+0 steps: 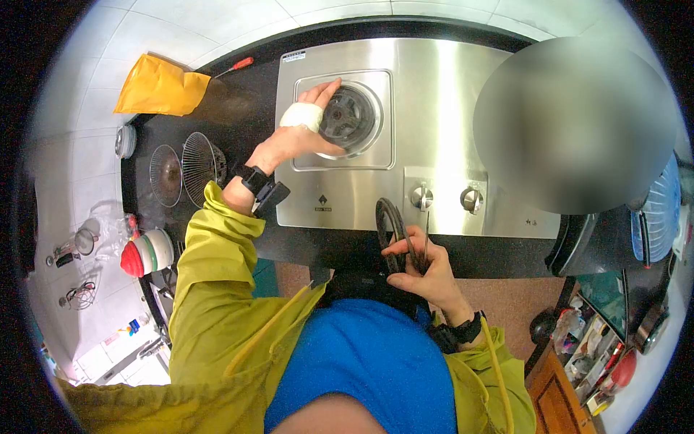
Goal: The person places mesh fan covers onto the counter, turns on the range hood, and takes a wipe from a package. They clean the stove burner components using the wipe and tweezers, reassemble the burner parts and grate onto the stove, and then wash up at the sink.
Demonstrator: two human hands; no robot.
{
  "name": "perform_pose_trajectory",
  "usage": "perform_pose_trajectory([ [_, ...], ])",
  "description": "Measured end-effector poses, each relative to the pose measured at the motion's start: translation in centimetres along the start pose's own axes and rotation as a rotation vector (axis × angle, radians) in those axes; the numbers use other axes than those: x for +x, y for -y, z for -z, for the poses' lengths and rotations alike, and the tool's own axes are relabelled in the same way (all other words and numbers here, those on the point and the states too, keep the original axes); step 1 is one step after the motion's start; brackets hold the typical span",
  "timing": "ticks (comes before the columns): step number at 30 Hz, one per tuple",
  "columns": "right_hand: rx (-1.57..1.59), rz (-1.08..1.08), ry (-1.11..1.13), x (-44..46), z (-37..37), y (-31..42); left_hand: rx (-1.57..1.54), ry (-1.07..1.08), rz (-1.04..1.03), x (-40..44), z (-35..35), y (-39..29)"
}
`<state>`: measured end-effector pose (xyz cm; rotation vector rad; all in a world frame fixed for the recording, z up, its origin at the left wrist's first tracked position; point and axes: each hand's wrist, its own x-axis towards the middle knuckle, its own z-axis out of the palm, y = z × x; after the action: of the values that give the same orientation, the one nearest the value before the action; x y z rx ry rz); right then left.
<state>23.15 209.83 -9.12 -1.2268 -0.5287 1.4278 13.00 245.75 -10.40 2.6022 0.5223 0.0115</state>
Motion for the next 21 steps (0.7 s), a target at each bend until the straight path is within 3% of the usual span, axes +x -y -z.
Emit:
perform_pose_trajectory([
  [6,-0.037,0.046,0.019,0.4,0.6,-0.8,-0.051,-0.176,-0.026,-1.5,-1.9,2.0],
  [12,-0.040,0.011,0.006,1.0,0.9,-0.9,-0.185,-0.247,0.186,-3.9,-2.5,2.0],
  [21,0.039,-0.035,0.039,1.6,0.7,0.1,-0.102,-0.275,0.087,-3.5,-2.7,2.1],
])
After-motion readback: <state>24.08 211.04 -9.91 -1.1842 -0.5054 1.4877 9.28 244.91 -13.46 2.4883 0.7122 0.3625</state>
